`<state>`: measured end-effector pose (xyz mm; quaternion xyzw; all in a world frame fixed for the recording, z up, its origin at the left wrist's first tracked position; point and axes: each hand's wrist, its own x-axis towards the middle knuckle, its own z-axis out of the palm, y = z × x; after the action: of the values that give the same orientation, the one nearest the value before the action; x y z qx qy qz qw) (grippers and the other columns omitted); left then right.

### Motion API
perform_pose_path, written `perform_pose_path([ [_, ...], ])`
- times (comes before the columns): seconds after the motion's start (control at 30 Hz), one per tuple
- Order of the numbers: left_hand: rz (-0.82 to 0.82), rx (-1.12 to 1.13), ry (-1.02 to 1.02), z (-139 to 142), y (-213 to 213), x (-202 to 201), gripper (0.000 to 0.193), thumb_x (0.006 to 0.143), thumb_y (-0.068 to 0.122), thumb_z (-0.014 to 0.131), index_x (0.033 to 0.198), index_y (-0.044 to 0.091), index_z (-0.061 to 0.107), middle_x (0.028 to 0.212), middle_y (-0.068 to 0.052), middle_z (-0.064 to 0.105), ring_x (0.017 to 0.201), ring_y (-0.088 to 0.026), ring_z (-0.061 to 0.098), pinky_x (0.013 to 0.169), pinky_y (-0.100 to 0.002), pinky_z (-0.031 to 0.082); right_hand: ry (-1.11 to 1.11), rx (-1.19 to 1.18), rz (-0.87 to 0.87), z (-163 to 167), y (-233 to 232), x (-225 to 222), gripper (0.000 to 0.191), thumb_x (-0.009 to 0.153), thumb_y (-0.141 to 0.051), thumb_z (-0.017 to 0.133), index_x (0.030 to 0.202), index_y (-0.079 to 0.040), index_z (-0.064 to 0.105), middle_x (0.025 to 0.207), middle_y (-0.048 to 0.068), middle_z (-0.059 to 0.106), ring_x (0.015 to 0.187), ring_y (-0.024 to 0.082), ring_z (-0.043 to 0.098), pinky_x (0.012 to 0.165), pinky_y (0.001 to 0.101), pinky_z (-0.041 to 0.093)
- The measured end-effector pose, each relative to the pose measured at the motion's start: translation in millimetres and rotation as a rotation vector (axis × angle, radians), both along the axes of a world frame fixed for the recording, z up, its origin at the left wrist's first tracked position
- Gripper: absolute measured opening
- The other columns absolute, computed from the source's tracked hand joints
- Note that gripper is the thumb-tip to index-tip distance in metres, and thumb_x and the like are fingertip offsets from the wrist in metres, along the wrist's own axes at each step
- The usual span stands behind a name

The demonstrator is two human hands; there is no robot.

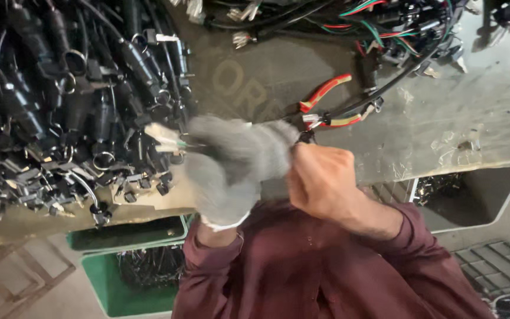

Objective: The person holds a black cable and uses red-handled pliers to strip insulation from its ends, pulling off the cut insulation pieces and exposing inner wires. They work through the cable section by section at a workbench covered with finished cable assemblies, placing the processed cable aside when done.

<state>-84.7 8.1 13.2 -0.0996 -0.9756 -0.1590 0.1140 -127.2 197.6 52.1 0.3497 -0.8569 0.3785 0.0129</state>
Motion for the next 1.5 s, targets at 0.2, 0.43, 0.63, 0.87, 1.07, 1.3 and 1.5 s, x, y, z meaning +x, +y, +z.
perform_pose_path([
  [0.2,-0.110,1.105,-0.194,-0.9,-0.8,-9.1,0.015,0.105,0.012,0.064,0.117,0.015,0.057,0.105,0.000,0.061,0.097,-0.015,0.061,0.088,-0.026,0.052,-0.001,0.137,0.016,23.9,1.9,-24.7,0.027,0.094,-0.027,0.070,0.088,-0.003,0.059,0.078,0.013,0.060,0.074,0.033,0.061,0.066,0.0453,0.047],
  [0.43,-0.397,1.500,-0.636,37.9,52.0,2.6,0.016,0.101,0.017,0.063,0.117,0.011,0.062,0.100,-0.002,0.068,0.096,-0.017,0.068,0.087,-0.028,0.055,-0.782,-0.775,0.190,91.4,0.2,-55.7,0.046,0.105,-0.051,0.052,0.083,-0.011,0.061,0.078,0.003,0.066,0.078,0.026,0.067,0.074,0.0421,0.051],
  [0.63,-0.653,1.303,-0.641,66.5,49.4,-21.6,0.025,0.100,0.020,0.062,0.121,0.008,0.065,0.097,-0.003,0.073,0.096,-0.020,0.072,0.087,-0.031,0.057,-0.841,-0.762,0.244,121.7,40.9,-69.6,0.037,0.108,-0.046,0.047,0.080,-0.024,0.059,0.070,-0.003,0.069,0.081,0.024,0.063,0.082,0.0448,0.045],
  [0.87,-0.105,1.354,-0.615,36.6,5.9,-38.4,0.029,0.104,0.031,0.061,0.112,0.004,0.068,0.103,-0.005,0.074,0.098,-0.015,0.069,0.095,-0.028,0.055,-0.322,-1.127,-0.219,7.8,57.3,-76.9,0.026,0.111,-0.035,0.046,0.129,-0.017,0.049,0.109,0.001,0.055,0.105,0.020,0.059,0.103,0.0393,0.044],
  [1.07,-0.088,1.981,-0.501,17.9,-12.4,-30.2,0.036,0.106,0.021,0.066,0.134,-0.001,0.065,0.112,-0.009,0.068,0.099,-0.014,0.063,0.088,-0.027,0.052,-1.191,-0.589,0.229,-32.7,6.7,-39.1,0.065,0.108,-0.031,0.056,0.159,0.001,0.031,0.140,0.013,0.051,0.127,0.019,0.050,0.111,0.0376,0.042],
  [1.3,0.078,1.525,-0.154,23.1,16.5,-26.4,0.025,0.095,0.001,0.072,0.118,0.006,0.063,0.118,-0.008,0.067,0.113,-0.017,0.061,0.081,-0.028,0.061,-0.627,-0.440,0.082,-59.5,21.1,-24.9,0.041,0.111,-0.028,0.055,0.140,0.001,0.049,0.127,0.011,0.061,0.120,0.014,0.057,0.107,0.0303,0.046],
  [1.5,0.224,1.153,-0.135,20.3,5.8,-16.0,0.042,0.081,0.014,0.093,0.111,0.006,0.064,0.105,0.000,0.066,0.095,-0.011,0.064,0.082,-0.028,0.055,-0.232,-0.187,0.138,-42.3,13.5,-41.6,0.036,0.103,-0.027,0.058,0.127,-0.001,0.054,0.115,0.011,0.065,0.108,0.027,0.061,0.115,0.0423,0.039],
])
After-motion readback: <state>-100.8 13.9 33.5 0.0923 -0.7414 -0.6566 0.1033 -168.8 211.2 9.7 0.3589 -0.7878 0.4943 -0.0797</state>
